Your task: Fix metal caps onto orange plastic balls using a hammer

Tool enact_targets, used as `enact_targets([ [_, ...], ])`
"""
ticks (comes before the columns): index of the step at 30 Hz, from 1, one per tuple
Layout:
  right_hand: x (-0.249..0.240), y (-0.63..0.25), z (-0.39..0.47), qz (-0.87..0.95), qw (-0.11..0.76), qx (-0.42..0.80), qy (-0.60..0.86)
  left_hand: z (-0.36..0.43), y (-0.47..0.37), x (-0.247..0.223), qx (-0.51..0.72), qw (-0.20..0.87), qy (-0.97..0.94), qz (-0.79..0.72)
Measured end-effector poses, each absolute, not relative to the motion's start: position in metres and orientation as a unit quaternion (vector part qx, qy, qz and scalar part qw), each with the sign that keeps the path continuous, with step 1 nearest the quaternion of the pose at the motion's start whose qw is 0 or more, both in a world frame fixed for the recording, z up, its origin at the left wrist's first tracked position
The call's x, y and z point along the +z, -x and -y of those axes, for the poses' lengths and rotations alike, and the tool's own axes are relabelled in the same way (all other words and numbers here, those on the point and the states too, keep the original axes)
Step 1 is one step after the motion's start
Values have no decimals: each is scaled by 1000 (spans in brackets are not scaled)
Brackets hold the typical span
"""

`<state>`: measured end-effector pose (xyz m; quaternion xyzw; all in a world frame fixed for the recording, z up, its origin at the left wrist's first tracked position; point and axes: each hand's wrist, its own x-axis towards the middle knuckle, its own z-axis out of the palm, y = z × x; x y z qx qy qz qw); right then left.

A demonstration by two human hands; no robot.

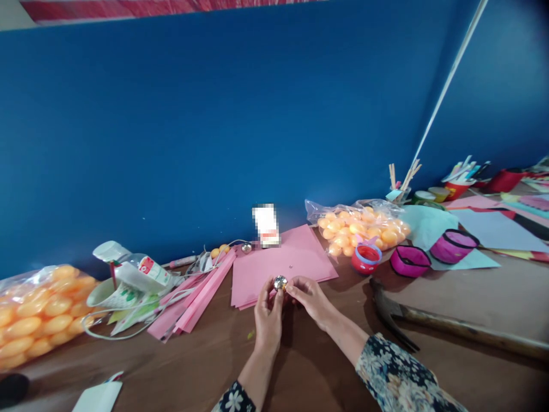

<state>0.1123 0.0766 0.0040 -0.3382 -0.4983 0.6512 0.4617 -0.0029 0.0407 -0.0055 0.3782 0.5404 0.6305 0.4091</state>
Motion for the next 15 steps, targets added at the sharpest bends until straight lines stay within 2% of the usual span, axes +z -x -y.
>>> enact_targets([
  [15, 11, -111, -76, 472, 469, 669, 331, -41, 3, -6, 608, 396, -408, -554],
])
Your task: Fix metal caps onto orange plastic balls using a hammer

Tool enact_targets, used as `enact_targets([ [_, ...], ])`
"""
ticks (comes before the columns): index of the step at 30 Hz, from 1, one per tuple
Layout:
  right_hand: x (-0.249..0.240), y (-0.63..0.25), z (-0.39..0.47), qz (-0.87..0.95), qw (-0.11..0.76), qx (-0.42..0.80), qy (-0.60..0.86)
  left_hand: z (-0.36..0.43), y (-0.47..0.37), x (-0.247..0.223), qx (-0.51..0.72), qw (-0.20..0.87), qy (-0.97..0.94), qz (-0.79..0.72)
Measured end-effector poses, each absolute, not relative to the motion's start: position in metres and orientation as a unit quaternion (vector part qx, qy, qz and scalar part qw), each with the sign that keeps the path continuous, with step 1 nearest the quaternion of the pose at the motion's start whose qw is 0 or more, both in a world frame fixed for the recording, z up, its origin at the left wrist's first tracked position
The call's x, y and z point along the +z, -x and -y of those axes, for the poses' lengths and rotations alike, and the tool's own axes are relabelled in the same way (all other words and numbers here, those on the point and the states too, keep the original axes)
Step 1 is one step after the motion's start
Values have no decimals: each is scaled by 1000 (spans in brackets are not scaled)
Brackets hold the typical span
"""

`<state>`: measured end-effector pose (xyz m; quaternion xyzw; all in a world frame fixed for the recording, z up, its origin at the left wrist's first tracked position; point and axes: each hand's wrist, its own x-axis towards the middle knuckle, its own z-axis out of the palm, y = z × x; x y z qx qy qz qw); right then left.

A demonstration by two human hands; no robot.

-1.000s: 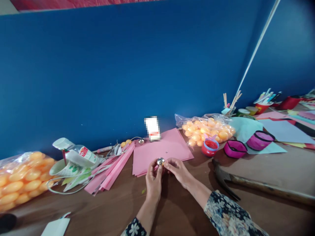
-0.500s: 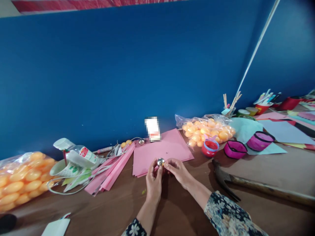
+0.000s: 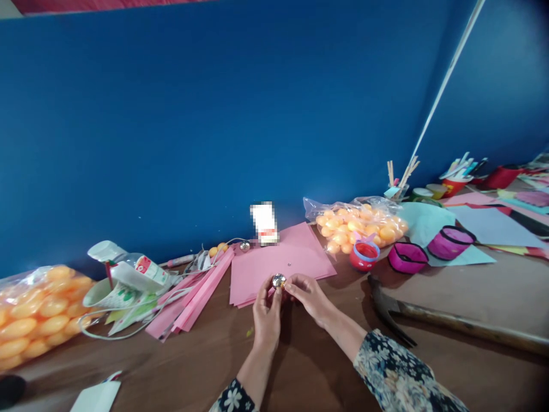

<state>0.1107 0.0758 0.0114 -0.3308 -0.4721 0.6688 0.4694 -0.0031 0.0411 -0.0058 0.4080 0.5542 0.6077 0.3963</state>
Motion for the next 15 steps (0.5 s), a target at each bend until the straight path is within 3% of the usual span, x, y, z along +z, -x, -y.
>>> enact_targets([
  [15, 15, -111, -74, 465, 463, 676, 335, -42, 4, -10, 612, 406, -404, -545],
])
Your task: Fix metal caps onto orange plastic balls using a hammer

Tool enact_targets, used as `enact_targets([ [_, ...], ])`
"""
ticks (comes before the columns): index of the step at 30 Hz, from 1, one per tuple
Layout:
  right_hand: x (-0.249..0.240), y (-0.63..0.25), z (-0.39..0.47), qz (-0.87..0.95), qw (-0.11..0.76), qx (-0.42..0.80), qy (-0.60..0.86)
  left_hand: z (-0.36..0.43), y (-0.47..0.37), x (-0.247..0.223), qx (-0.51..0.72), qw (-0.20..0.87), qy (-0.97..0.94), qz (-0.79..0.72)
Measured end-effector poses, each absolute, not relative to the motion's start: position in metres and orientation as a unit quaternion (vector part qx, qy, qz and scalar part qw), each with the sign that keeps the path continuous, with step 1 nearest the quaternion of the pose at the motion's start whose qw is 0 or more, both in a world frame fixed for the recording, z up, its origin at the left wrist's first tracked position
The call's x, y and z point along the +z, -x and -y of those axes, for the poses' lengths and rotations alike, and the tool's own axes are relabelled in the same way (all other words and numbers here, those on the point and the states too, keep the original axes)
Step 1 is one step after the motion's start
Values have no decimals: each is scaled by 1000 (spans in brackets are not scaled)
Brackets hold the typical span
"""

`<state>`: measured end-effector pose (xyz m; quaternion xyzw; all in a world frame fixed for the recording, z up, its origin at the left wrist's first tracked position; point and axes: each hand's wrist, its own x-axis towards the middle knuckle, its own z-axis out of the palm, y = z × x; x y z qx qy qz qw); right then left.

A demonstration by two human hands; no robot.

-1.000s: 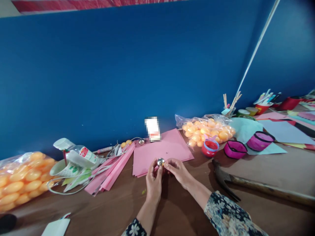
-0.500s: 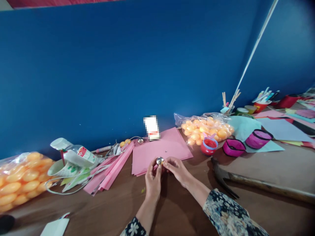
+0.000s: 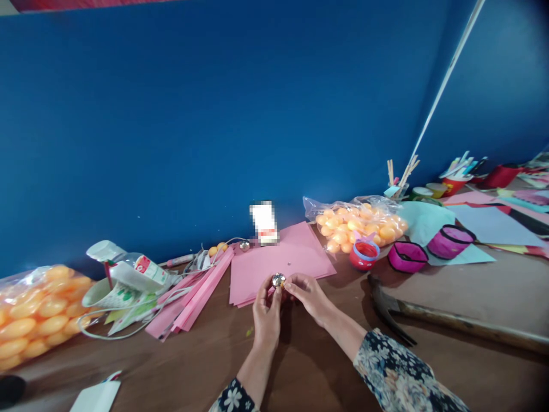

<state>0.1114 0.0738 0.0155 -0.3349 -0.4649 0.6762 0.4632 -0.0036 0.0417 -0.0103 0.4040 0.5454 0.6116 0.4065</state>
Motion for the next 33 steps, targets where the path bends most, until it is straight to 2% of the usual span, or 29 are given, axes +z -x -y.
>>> enact_targets([
  [19, 15, -112, -73, 476, 457, 667, 346, -41, 3, -9, 620, 420, -385, -540],
  [33, 19, -113, -73, 469, 453, 672, 350, -41, 1, -7, 634, 386, -390, -545],
])
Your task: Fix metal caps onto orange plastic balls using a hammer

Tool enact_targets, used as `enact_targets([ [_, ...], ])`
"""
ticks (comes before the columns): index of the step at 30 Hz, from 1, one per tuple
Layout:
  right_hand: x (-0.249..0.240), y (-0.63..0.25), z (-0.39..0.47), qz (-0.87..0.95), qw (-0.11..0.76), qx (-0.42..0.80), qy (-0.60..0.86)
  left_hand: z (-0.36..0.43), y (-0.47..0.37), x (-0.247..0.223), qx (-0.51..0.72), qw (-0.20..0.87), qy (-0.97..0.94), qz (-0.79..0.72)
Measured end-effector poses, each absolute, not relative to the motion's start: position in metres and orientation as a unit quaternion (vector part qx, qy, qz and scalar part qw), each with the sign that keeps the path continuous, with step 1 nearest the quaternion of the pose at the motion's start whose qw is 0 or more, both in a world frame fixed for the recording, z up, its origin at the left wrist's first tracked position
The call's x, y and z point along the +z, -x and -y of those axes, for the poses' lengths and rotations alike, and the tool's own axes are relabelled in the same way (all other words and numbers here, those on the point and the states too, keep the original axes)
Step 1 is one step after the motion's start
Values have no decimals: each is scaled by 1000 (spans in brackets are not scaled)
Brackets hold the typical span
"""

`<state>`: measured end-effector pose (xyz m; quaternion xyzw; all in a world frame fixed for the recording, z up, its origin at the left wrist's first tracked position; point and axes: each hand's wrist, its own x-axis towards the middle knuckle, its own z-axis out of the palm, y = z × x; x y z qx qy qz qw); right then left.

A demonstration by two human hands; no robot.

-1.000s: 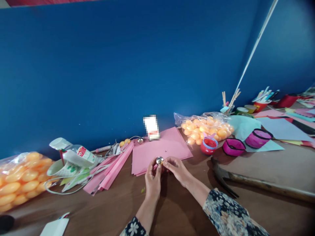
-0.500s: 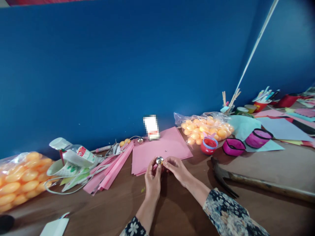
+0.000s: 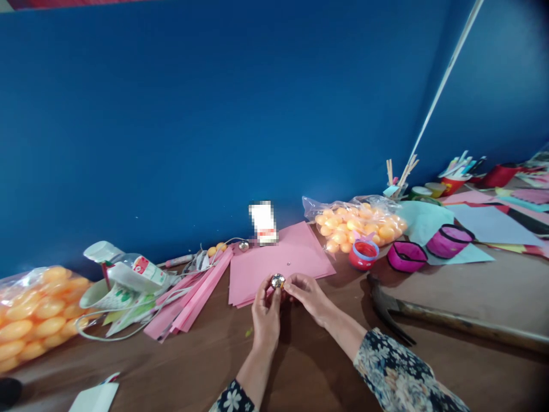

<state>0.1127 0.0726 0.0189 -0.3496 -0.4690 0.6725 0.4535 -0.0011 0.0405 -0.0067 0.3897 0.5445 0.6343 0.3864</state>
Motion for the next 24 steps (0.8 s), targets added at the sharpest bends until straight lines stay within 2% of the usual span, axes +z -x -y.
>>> enact_targets([
  [24, 14, -112, -75, 429, 468, 689, 349, -41, 3, -10, 621, 391, -401, -549],
])
